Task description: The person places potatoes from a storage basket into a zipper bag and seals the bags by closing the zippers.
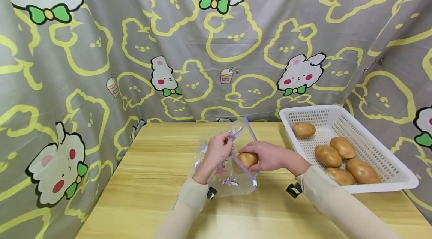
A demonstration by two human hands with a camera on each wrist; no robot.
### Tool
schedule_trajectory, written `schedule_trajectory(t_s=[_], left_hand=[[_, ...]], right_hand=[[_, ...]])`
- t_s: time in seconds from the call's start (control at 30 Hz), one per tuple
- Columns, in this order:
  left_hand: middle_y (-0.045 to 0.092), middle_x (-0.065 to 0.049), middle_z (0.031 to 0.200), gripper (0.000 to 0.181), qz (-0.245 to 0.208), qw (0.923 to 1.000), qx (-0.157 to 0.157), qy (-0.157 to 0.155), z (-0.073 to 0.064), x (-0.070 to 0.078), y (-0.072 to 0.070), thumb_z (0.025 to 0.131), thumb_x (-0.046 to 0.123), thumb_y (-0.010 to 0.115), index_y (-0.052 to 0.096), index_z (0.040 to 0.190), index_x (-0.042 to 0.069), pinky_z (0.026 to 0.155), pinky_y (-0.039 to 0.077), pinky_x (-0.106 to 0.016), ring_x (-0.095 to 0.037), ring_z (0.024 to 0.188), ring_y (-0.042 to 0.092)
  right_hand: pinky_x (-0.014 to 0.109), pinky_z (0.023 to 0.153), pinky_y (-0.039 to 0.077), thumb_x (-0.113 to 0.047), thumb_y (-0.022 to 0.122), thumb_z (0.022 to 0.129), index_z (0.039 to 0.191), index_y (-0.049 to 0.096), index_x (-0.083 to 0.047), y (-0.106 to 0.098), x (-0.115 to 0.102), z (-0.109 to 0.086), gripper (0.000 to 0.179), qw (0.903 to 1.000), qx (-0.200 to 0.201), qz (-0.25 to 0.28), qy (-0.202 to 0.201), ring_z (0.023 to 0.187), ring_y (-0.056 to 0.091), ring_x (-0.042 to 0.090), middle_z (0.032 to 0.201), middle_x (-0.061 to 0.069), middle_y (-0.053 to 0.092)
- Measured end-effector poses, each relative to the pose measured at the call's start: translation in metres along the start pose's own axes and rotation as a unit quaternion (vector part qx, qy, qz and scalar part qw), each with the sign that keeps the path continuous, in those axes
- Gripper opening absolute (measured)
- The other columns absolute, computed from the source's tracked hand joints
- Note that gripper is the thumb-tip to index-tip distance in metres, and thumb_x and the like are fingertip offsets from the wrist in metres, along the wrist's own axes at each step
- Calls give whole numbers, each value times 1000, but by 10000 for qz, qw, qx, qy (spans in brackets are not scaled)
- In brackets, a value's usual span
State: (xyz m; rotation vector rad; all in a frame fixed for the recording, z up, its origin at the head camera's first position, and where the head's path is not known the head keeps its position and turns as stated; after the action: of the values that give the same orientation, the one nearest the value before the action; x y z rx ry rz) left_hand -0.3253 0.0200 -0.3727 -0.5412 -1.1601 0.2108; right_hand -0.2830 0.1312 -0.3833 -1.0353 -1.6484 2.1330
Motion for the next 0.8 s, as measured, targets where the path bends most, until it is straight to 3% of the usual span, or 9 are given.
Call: schedule_trajectory(t_s=[0.2, 0.33, 0.57, 0.8], left_hand=[[57, -1, 61, 19, -44, 10000, 44, -15, 2, -1, -1, 92, 5, 48, 68, 92, 2, 39, 47, -22, -16, 46, 59], [57, -1, 62, 20, -94, 9999, 95, -34, 4, -2, -1, 92, 4, 48, 67, 91, 1, 40, 49, -24, -13, 45, 58], [57, -4, 63, 20, -429, 9986, 213, -237, 7, -3, -6, 93, 4, 46, 66, 90, 2, 43, 52, -26, -23, 49, 60], [57, -5, 63, 19, -677, 9968, 343, -236, 10, -4, -10, 91, 1, 47, 66, 93, -3, 44, 52, -28, -12, 46, 55]], right_hand=[[29, 77, 49, -18, 75, 77, 126, 57, -2, 6, 6, 3, 55, 9998, -53, 148, 99, 94, 56, 14, 114, 4, 60], [30, 77, 50, -22, 76, 77, 124, 57, 0, 4, 8, 5, 55, 9997, 116, 43, 189, 93, 58, 16, 113, 6, 61], [30, 76, 51, -24, 77, 78, 120, 60, -1, 0, 12, 7, 51, 9990, 380, -174, 155, 90, 59, 16, 107, 5, 63], [29, 78, 51, -17, 73, 81, 129, 53, 3, -2, 15, 2, 55, 9976, 159, 634, 233, 95, 58, 15, 117, 7, 59]])
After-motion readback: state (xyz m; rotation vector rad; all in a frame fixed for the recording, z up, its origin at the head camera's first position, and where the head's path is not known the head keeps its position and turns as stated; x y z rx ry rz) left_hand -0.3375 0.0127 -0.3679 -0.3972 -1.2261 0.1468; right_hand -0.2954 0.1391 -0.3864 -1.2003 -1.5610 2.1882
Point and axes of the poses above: each hand's wrist, its own z-axis towards the middle knuckle, its own y-axis out of the palm, x = y × z, the point moved 9 cm from there along z, towards the middle knuckle
